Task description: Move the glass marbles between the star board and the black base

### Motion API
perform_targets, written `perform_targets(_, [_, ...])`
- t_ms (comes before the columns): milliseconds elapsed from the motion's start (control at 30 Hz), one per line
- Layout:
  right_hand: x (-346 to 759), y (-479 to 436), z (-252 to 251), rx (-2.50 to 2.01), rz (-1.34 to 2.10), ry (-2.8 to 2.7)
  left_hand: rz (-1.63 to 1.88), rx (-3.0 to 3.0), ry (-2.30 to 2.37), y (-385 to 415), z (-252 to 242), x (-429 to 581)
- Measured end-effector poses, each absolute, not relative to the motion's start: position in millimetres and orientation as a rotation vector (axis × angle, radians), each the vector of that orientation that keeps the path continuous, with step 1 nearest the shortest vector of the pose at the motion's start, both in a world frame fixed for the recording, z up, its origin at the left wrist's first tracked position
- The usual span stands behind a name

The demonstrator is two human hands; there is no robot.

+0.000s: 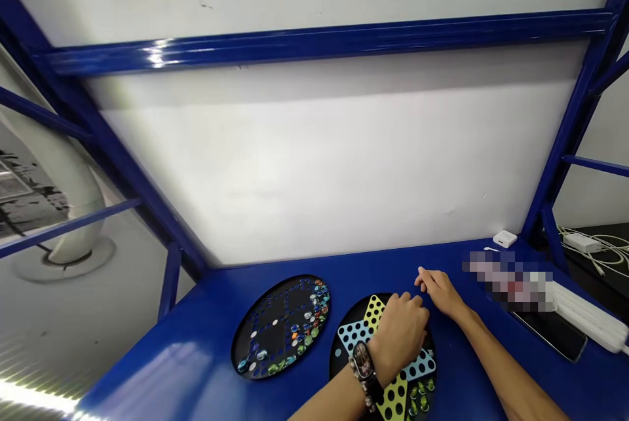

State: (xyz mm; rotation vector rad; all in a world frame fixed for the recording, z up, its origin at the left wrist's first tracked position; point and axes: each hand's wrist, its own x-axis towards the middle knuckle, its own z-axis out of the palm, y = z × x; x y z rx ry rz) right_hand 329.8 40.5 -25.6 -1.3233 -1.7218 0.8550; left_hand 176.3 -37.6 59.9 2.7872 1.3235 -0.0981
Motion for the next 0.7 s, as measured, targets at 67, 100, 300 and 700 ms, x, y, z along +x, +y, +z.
perform_targets(67, [329.3, 39.4, -23.5, -1.33, 0.856, -1.722, -0.106, 2.752, 1.309, -37.6, 59.9, 177.5])
perform_targets(100, [329.1, 38.7, -22.3, -1.335, 0.857, -1.721, -0.104, 2.702, 1.303, -37.7, 60.8, 176.5])
perform_targets(300, [328.8, 36.9, -20.9, -1.35, 0.862, -1.737, -0.164, 2.425, 1.288, -37.3, 69.3, 171.9])
perform_targets(700, [331.8, 41.2, -28.2, -1.348, 0.86, -1.752, -0.256, 2.444, 1.158, -32.4, 57.4, 183.6])
